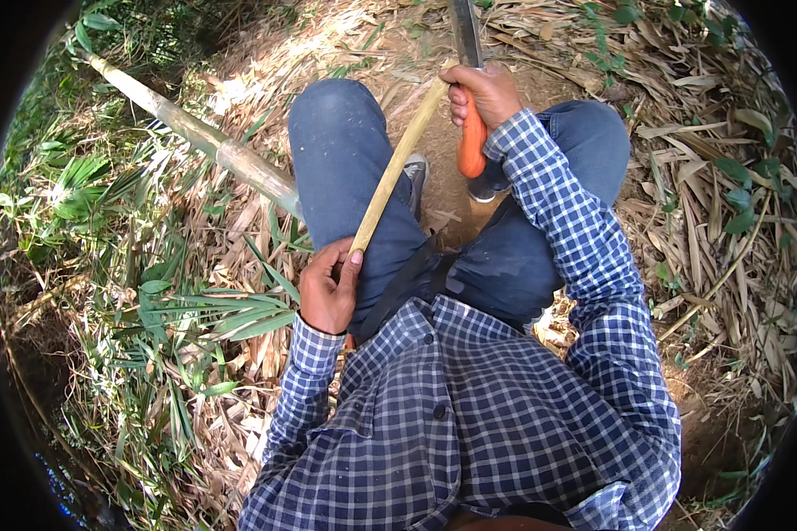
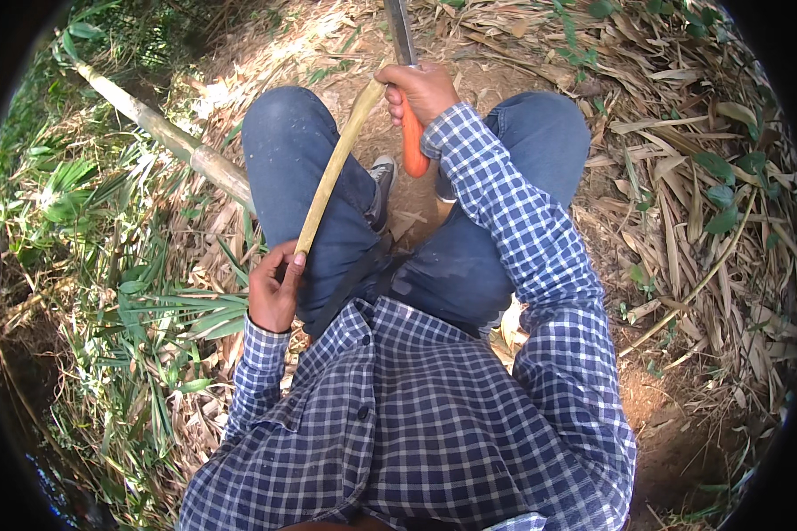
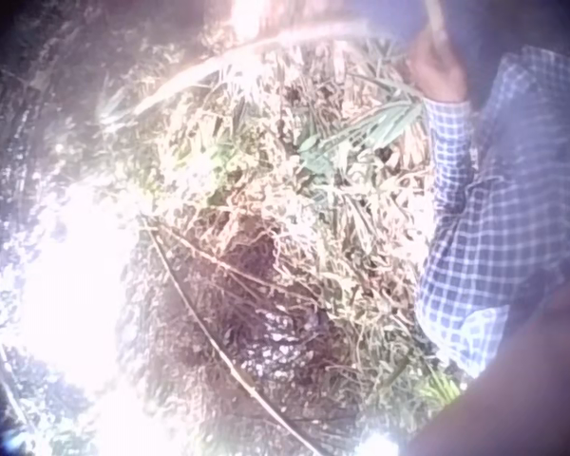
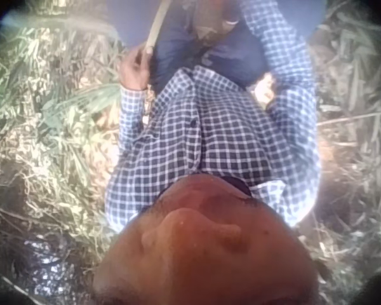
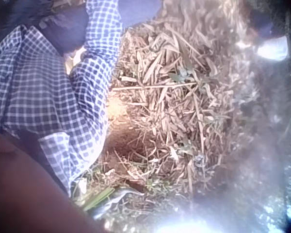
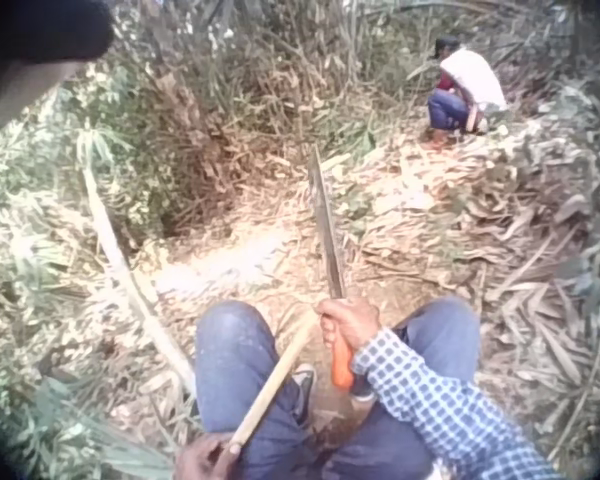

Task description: The person sits on the ground and uses a curved blade to shave a thin strip of bamboo held against their leg. They repeatedly scrape the blade along the bamboo to thin it, occasionally adjusting their grip.

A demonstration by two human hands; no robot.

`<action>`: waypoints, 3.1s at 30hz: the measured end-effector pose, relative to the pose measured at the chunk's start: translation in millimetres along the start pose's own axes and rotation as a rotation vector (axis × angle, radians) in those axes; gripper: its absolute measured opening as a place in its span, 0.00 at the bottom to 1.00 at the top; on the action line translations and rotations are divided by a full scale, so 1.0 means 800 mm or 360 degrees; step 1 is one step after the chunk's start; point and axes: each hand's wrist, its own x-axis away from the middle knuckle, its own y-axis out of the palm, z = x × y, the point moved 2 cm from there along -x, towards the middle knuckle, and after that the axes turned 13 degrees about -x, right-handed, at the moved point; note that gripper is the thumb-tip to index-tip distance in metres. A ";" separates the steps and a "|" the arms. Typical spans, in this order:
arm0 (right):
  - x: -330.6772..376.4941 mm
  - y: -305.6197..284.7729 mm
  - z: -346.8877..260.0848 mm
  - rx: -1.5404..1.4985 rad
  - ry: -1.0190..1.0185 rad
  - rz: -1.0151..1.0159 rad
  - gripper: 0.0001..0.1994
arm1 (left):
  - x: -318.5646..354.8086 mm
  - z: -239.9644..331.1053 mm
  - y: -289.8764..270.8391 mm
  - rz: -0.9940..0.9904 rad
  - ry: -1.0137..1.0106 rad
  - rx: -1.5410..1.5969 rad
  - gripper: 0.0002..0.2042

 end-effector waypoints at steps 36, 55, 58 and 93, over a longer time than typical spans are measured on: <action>0.053 0.053 0.003 0.2426 -0.0833 -0.0264 0.11 | -0.004 0.036 -0.036 -0.0274 -0.0599 0.1403 0.18; 0.038 0.078 -0.007 0.2564 -0.0779 -0.0318 0.13 | 0.041 0.024 -0.038 -0.0295 -0.0665 0.1425 0.17; -0.005 0.051 -0.016 0.2482 -0.0619 0.0089 0.16 | 0.042 0.029 -0.041 -0.0319 -0.0699 0.1433 0.17; 0.057 0.054 -0.001 0.2504 -0.0657 -0.0388 0.13 | 0.044 0.025 -0.035 -0.0354 -0.0758 0.1692 0.19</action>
